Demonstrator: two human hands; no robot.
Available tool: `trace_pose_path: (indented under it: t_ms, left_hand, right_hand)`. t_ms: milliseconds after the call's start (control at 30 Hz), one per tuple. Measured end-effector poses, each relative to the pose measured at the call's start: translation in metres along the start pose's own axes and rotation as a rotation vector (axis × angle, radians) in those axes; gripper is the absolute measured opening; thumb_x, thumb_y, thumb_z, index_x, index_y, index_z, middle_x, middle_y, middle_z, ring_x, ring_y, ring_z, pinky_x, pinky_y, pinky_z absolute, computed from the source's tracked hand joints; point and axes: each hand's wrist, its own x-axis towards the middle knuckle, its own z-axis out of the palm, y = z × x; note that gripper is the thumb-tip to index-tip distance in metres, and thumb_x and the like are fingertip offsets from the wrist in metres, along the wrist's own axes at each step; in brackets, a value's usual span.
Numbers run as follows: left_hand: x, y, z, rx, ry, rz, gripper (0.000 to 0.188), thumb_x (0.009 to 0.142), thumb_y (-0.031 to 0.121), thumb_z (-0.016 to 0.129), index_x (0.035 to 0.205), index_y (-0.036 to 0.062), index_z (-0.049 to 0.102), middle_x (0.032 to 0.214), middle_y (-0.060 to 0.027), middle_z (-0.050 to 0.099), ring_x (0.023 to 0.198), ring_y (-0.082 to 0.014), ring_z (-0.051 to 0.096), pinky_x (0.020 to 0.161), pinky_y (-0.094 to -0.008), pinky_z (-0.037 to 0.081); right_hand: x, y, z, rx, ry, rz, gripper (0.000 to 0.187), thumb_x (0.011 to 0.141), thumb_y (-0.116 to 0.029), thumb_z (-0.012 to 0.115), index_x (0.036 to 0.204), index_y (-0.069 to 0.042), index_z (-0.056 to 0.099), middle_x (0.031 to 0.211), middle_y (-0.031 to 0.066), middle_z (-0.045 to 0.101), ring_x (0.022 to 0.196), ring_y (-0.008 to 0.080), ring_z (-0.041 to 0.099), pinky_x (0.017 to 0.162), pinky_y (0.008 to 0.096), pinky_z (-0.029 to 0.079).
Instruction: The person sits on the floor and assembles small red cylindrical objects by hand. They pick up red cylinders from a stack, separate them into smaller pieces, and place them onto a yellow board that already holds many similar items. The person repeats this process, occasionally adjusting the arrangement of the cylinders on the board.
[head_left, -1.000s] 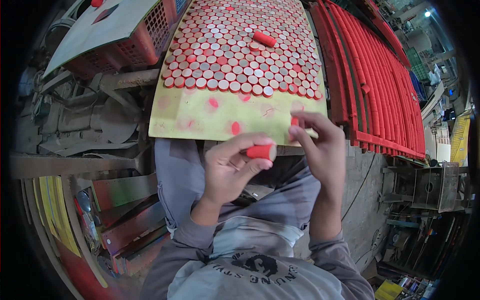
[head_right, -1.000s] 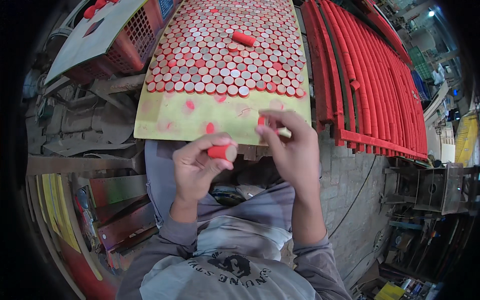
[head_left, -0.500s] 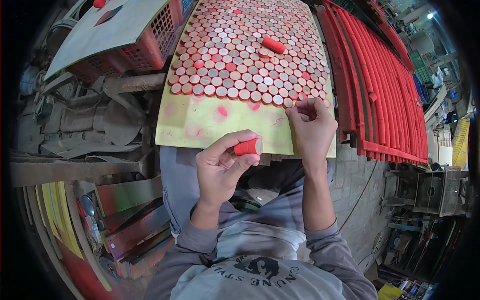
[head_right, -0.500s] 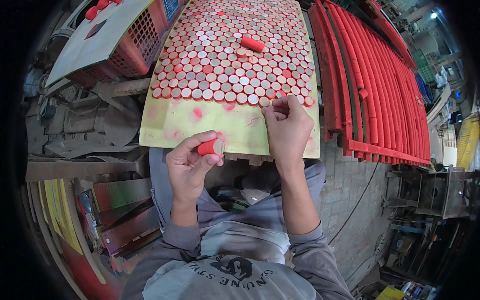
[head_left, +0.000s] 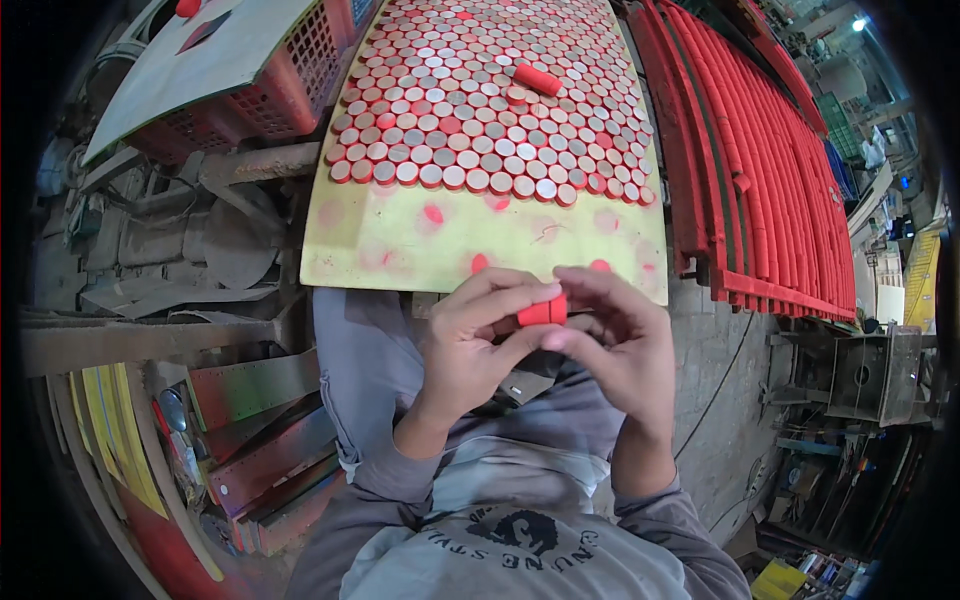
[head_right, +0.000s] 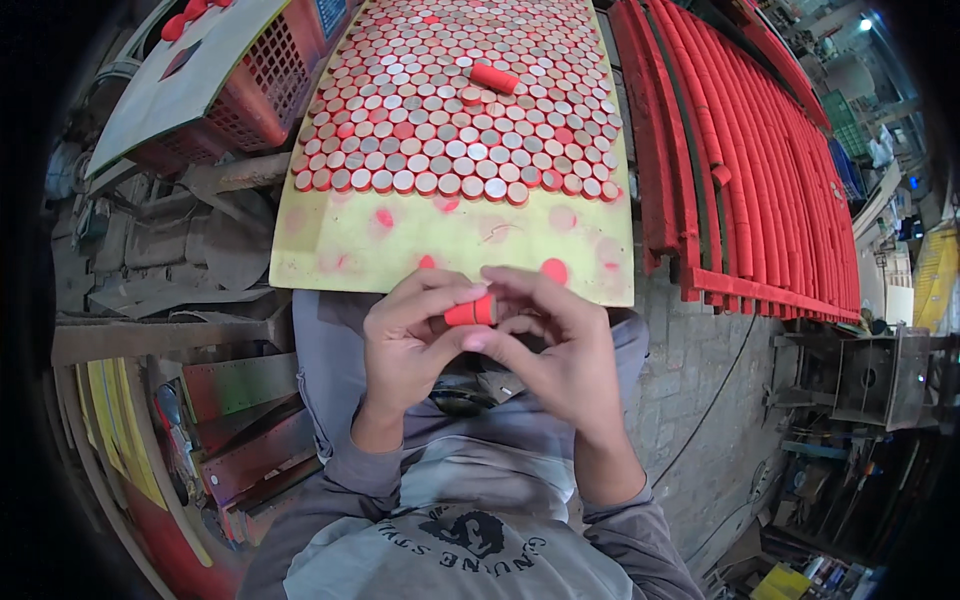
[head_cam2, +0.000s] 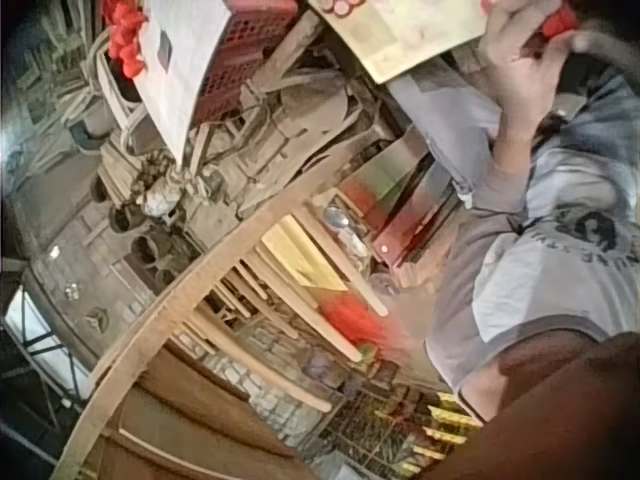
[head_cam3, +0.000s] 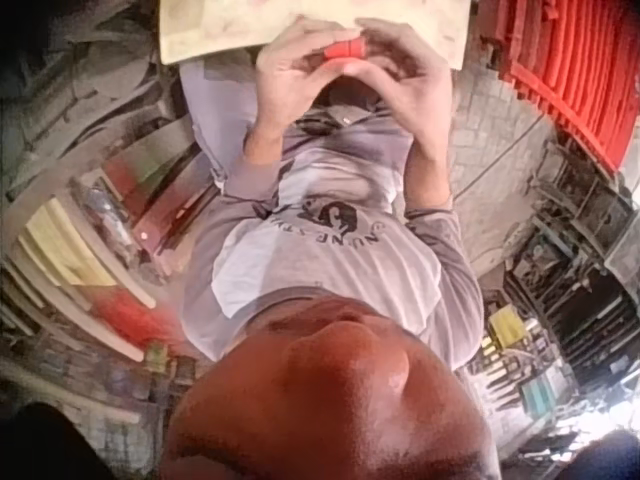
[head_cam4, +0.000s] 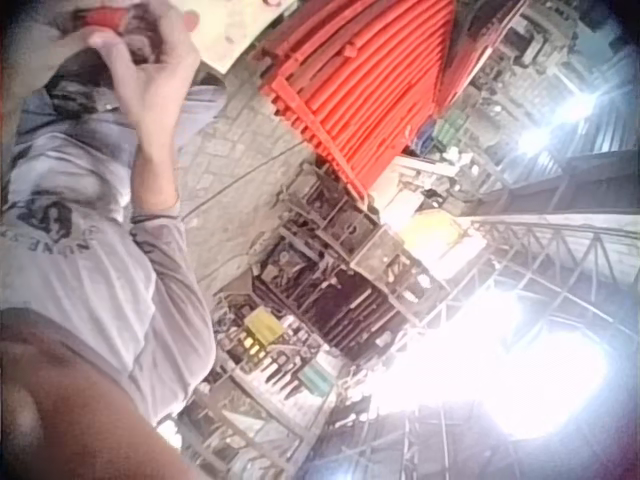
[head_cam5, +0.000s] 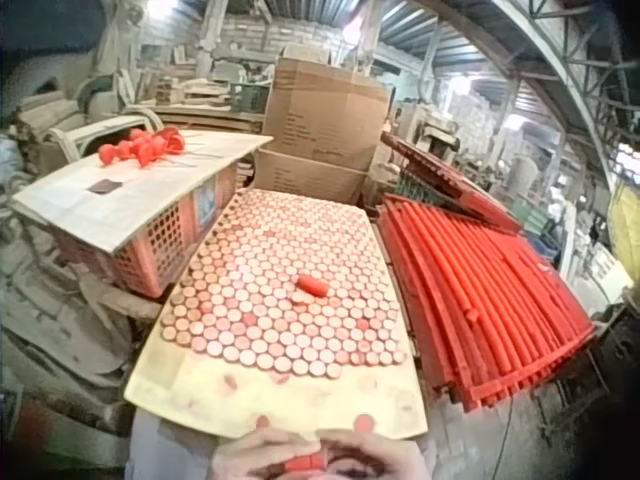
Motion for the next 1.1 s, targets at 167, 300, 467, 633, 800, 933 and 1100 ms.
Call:
trace_pose_path:
  t_ms: [167, 300, 467, 633, 800, 933, 1100]
  left_hand:
    - [-0.005, 0.014, 0.010, -0.006, 0.023, -0.170, 0.034, 0.083, -0.009, 0.075, 0.116, -0.0050, 0.070, 0.114, -0.0118, 0.065, 0.097, -0.0171, 0.068, 0.082, -0.0253, 0.058]
    - [0.001, 0.013, -0.001, 0.181, -0.181, 0.046, 0.035, 0.082, -0.010, 0.075, 0.116, -0.0066, 0.069, 0.115, -0.0144, 0.066, 0.097, -0.0198, 0.070, 0.083, -0.0276, 0.060]
    - [-0.003, 0.014, 0.008, 0.041, -0.025, -0.053, 0.039, 0.074, 0.003, 0.085, 0.112, -0.0001, 0.073, 0.104, -0.0107, 0.071, 0.085, -0.0181, 0.073, 0.074, -0.0269, 0.062]
    - [-0.002, 0.013, 0.006, 0.148, -0.053, 0.062, 0.038, 0.072, 0.002, 0.086, 0.108, 0.0017, 0.075, 0.097, -0.0102, 0.072, 0.080, -0.0163, 0.072, 0.069, -0.0269, 0.060]
    - [-0.003, 0.015, 0.000, 0.213, -0.049, 0.117, 0.035, 0.071, 0.000, 0.086, 0.104, 0.0014, 0.077, 0.089, -0.0096, 0.073, 0.075, -0.0169, 0.072, 0.067, -0.0259, 0.057]
    - [-0.004, 0.011, 0.001, 0.115, -0.053, 0.047, 0.034, 0.072, -0.001, 0.085, 0.105, 0.0003, 0.077, 0.090, -0.0113, 0.074, 0.077, -0.0163, 0.072, 0.069, -0.0264, 0.057]
    - [-0.004, 0.016, 0.000, -0.165, -0.087, -0.101, 0.029, 0.080, -0.008, 0.078, 0.109, -0.0046, 0.073, 0.098, -0.0138, 0.072, 0.082, -0.0171, 0.071, 0.079, -0.0294, 0.061]
  right_hand:
    - [-0.010, 0.003, -0.013, -0.030, -0.053, 0.023, 0.037, 0.083, 0.006, 0.078, 0.118, 0.008, 0.067, 0.101, 0.0087, 0.068, 0.089, 0.0117, 0.067, 0.084, 0.0249, 0.057]
    - [-0.013, 0.003, -0.019, 0.000, -0.019, -0.019, 0.033, 0.083, 0.007, 0.077, 0.115, 0.008, 0.068, 0.100, 0.0090, 0.069, 0.090, 0.0120, 0.067, 0.082, 0.0257, 0.057]
    - [-0.015, -0.007, -0.020, -0.251, -0.059, -0.147, 0.029, 0.084, 0.005, 0.076, 0.112, 0.007, 0.068, 0.100, 0.0094, 0.069, 0.090, 0.0129, 0.069, 0.080, 0.0259, 0.057]
    - [-0.016, -0.006, -0.020, -0.197, -0.083, -0.088, 0.030, 0.085, 0.005, 0.075, 0.113, 0.008, 0.068, 0.102, 0.0113, 0.069, 0.091, 0.0131, 0.069, 0.080, 0.0262, 0.057]
    - [-0.018, -0.011, -0.016, -0.126, -0.088, -0.017, 0.025, 0.087, 0.004, 0.071, 0.111, 0.008, 0.068, 0.100, 0.0123, 0.072, 0.090, 0.0121, 0.070, 0.080, 0.0254, 0.056]
    - [-0.017, -0.014, -0.018, -0.299, -0.101, 0.002, 0.024, 0.088, 0.001, 0.072, 0.110, 0.009, 0.069, 0.093, 0.0102, 0.074, 0.085, 0.0108, 0.069, 0.077, 0.0242, 0.055]
    - [-0.016, -0.019, -0.024, -0.167, -0.144, 0.024, 0.023, 0.089, 0.000, 0.072, 0.110, 0.008, 0.069, 0.093, 0.0083, 0.073, 0.080, 0.0084, 0.065, 0.072, 0.0225, 0.054]
